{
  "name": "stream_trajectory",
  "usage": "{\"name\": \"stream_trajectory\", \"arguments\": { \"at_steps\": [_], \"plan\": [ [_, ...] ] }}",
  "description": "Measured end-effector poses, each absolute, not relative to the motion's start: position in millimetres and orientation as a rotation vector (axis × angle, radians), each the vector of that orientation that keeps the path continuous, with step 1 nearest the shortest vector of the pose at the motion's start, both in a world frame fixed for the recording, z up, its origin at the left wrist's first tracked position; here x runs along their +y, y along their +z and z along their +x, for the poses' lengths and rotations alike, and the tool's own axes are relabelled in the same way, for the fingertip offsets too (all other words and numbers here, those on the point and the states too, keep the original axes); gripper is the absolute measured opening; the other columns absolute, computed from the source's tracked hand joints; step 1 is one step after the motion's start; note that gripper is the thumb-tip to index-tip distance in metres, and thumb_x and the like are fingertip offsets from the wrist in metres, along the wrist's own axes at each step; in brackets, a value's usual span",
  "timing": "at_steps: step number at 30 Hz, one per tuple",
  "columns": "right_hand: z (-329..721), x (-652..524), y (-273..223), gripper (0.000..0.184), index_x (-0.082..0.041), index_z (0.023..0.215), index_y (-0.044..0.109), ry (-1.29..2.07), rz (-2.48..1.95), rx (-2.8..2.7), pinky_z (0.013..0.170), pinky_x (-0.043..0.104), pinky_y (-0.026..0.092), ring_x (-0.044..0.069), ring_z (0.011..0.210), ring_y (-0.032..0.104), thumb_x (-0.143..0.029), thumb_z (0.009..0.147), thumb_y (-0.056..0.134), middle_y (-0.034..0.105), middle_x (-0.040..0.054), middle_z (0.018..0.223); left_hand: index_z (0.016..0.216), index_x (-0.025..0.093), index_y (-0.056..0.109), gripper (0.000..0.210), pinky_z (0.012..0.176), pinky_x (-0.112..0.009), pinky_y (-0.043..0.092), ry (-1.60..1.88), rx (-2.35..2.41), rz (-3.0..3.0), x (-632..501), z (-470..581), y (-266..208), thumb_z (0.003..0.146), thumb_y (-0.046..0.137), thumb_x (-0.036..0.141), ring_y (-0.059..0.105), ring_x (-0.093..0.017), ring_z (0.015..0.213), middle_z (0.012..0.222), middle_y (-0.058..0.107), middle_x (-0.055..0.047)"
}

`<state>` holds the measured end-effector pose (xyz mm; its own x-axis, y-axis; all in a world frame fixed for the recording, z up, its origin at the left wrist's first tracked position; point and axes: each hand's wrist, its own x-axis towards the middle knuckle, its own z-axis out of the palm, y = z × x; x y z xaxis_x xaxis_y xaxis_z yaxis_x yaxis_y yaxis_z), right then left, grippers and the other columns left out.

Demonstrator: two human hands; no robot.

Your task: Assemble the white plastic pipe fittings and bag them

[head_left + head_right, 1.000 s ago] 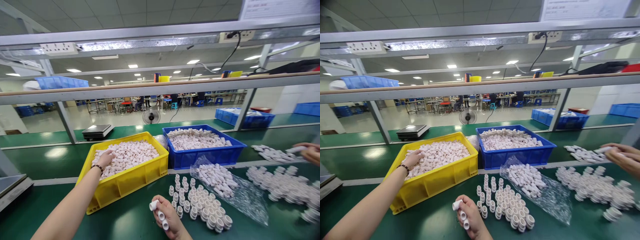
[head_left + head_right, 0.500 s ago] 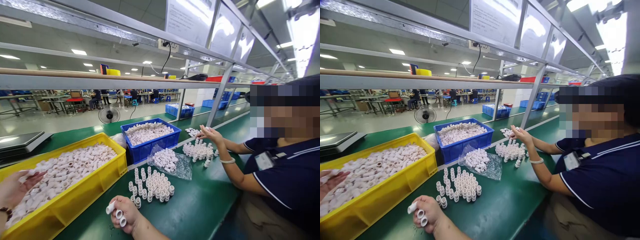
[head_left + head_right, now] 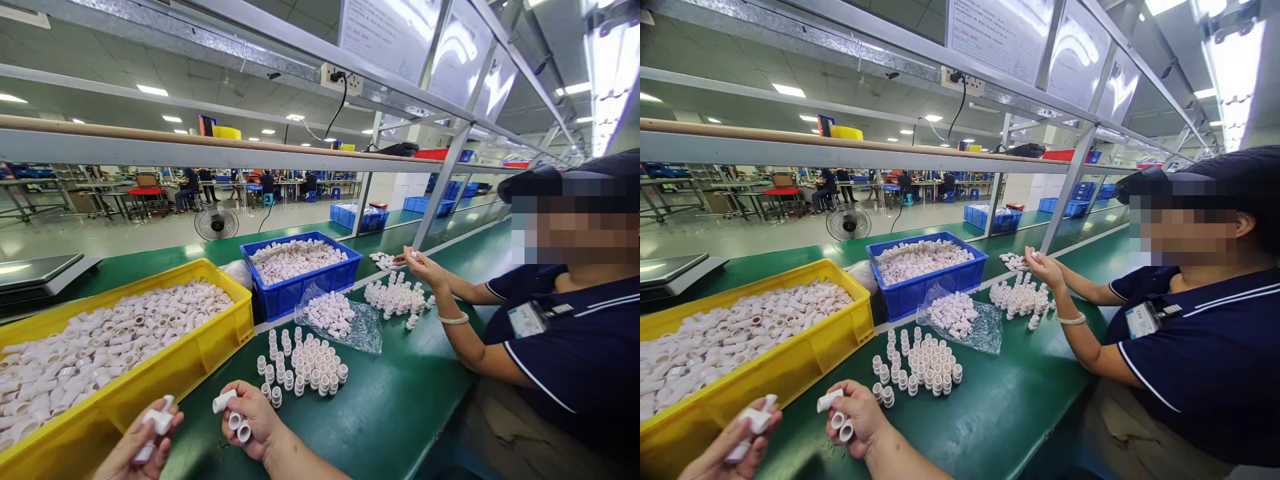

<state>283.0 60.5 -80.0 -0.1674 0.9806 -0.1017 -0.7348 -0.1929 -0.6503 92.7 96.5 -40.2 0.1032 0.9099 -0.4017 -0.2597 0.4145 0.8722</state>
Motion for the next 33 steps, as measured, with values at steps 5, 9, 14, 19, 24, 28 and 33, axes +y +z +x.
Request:
{"name": "stream_trajectory", "arguments": {
  "at_steps": [5,9,14,19,24,28,33],
  "plan": [
    [278.7,59.4,-80.0,0.031,-0.013,0.08,0.054,1.639,-0.697,-0.565,0.033,0.014,0.021,0.007,0.032,0.045,-0.035,0.063,0.067,0.05,-0.0055,0.046,0.082,0.029,0.066,0.036,0.041,-0.023,0.042,0.876,0.898,0.552,77.3,124.0,-75.7,0.048,0.077,0.029,0.048,-0.012,0.05,0.07,0.062,-0.002],
    [274.4,61.1,-84.6,0.033,-0.014,0.082,0.053,1.605,-0.79,-0.607,0.032,0.014,0.023,0.005,0.032,0.044,-0.035,0.061,0.068,0.054,-0.0039,0.052,0.082,0.025,0.066,0.03,0.036,-0.018,0.034,0.83,0.877,0.573,83.6,122.3,-89.6,0.054,0.075,0.03,0.045,-0.01,0.048,0.058,0.056,0.0],
    [268.4,64.3,-89.3,0.031,-0.015,0.082,0.053,1.54,-0.92,-0.633,0.03,0.014,0.022,0.003,0.03,0.034,-0.038,0.065,0.066,0.046,-0.008,0.045,0.082,0.021,0.065,0.021,0.042,-0.017,0.037,0.818,0.824,0.555,87.7,117.4,-90.9,0.065,0.066,0.035,0.048,-0.008,0.051,0.061,0.055,0.0],
    [267.3,65.6,-90.7,0.032,-0.015,0.086,0.052,1.468,-1.057,-0.772,0.032,0.014,0.025,0.003,0.034,0.033,-0.041,0.069,0.063,0.042,-0.0087,0.047,0.079,0.016,0.064,0.018,0.042,-0.016,0.036,0.832,0.805,0.6,90.3,118.3,-92.1,0.067,0.065,0.03,0.045,-0.006,0.046,0.057,0.054,0.0],
    [269.9,65.0,-91.9,0.033,-0.016,0.089,0.052,1.45,-1.106,-0.876,0.033,0.015,0.027,0.003,0.036,0.033,-0.042,0.071,0.06,0.04,-0.0086,0.049,0.074,0.014,0.061,0.014,0.037,-0.015,0.025,0.885,0.822,0.702,92.0,120.4,-95.6,0.07,0.062,0.028,0.038,-0.004,0.04,0.05,0.05,0.002],
    [272.2,65.5,-91.0,0.031,-0.016,0.089,0.053,1.432,-1.172,-0.954,0.035,0.016,0.027,0.004,0.037,0.035,-0.042,0.072,0.058,0.043,-0.0071,0.051,0.072,0.014,0.058,0.013,0.039,-0.016,0.028,0.946,0.871,0.792,92.3,122.5,-96.8,0.072,0.06,0.028,0.04,-0.004,0.042,0.052,0.052,0.002],
    [273.7,62.8,-87.4,0.026,-0.016,0.09,0.058,1.263,-1.323,-1.209,0.042,0.019,0.03,0.007,0.045,0.039,-0.036,0.074,0.056,0.049,-0.0029,0.058,0.068,0.014,0.056,0.018,0.036,-0.016,0.026,0.959,0.94,0.847,88.8,124.1,-99.2,0.072,0.059,0.032,0.037,-0.005,0.039,0.046,0.047,0.005]
  ]
}}
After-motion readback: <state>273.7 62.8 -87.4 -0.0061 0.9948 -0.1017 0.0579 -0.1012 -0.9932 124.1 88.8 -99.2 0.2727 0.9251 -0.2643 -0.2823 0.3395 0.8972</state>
